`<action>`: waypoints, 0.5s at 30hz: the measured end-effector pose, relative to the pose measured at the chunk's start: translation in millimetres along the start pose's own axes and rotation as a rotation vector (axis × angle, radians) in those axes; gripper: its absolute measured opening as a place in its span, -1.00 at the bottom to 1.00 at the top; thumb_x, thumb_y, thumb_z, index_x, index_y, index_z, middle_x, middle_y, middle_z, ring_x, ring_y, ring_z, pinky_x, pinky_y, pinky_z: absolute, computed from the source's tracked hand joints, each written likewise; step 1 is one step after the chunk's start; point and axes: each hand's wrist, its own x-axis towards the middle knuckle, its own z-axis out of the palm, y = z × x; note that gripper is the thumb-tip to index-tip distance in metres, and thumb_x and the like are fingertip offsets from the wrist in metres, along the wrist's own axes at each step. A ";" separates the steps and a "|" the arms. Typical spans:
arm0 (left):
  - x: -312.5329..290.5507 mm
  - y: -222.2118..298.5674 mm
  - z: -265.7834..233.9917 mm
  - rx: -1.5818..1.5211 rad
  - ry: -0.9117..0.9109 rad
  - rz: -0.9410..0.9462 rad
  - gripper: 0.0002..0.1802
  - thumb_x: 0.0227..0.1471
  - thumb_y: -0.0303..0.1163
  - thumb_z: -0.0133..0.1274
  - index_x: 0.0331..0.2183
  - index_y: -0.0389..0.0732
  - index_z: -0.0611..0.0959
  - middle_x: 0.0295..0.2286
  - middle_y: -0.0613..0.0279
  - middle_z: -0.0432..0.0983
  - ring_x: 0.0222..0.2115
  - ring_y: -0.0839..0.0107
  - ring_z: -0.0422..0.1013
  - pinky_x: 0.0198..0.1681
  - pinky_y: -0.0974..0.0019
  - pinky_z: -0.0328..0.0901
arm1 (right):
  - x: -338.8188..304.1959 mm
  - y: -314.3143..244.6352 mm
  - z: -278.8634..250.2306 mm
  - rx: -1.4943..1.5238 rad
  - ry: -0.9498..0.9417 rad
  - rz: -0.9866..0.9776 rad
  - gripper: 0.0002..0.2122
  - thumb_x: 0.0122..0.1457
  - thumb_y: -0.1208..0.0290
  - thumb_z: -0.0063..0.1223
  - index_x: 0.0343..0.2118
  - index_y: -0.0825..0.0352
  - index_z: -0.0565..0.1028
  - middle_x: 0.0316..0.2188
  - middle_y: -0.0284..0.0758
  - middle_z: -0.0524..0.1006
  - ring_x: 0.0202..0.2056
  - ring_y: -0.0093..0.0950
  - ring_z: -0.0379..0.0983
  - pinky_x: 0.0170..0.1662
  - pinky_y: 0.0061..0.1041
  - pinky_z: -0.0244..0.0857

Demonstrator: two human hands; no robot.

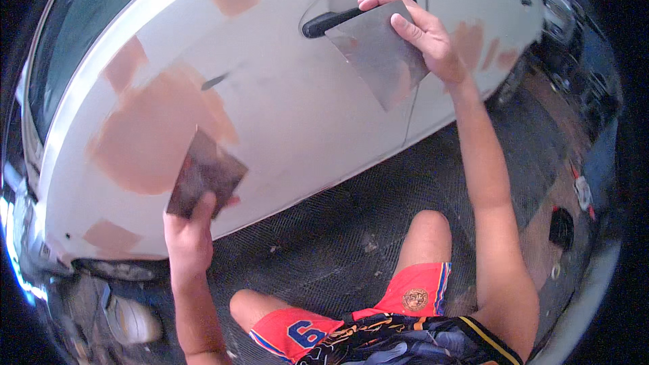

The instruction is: The person sands the front fender and hood of a white car using sandpaper and a sanding block. They repeatedly dip the sanding block into a bucket of water and wipe the surface with a cloth during the process.

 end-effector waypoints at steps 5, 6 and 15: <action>50.5 58.7 77.2 0.638 0.096 0.284 -0.55 0.21 -0.68 -0.05 0.14 -0.30 0.54 -0.03 0.15 0.57 0.02 0.36 0.45 0.07 0.32 0.33 | 28.6 34.6 -34.2 -0.119 -0.299 -0.056 -0.69 0.43 0.19 -0.12 -0.05 0.36 0.49 -0.09 -0.37 0.49 -0.05 -0.55 0.40 0.06 -0.53 0.26; 68.3 67.1 94.1 0.784 0.079 0.381 -0.52 0.19 -0.71 -0.05 0.13 -0.25 0.56 -0.05 0.13 0.59 0.01 0.34 0.46 0.08 0.32 0.31 | 34.6 37.9 -47.1 -0.146 -0.357 -0.042 -0.69 0.42 0.19 -0.12 -0.06 0.36 0.49 -0.09 -0.35 0.49 -0.04 -0.53 0.39 0.07 -0.53 0.26; 164.4 144.9 168.3 1.364 0.130 0.426 -0.46 0.01 -0.67 -0.02 0.03 -0.09 0.66 -0.10 -0.03 0.57 -0.03 -0.01 0.46 0.00 0.09 0.33 | 32.5 31.5 -51.4 -0.326 -0.206 -0.338 -0.64 0.34 0.18 0.01 -0.33 0.50 0.47 -0.37 0.00 0.48 -0.27 0.05 0.40 -0.15 -0.19 0.31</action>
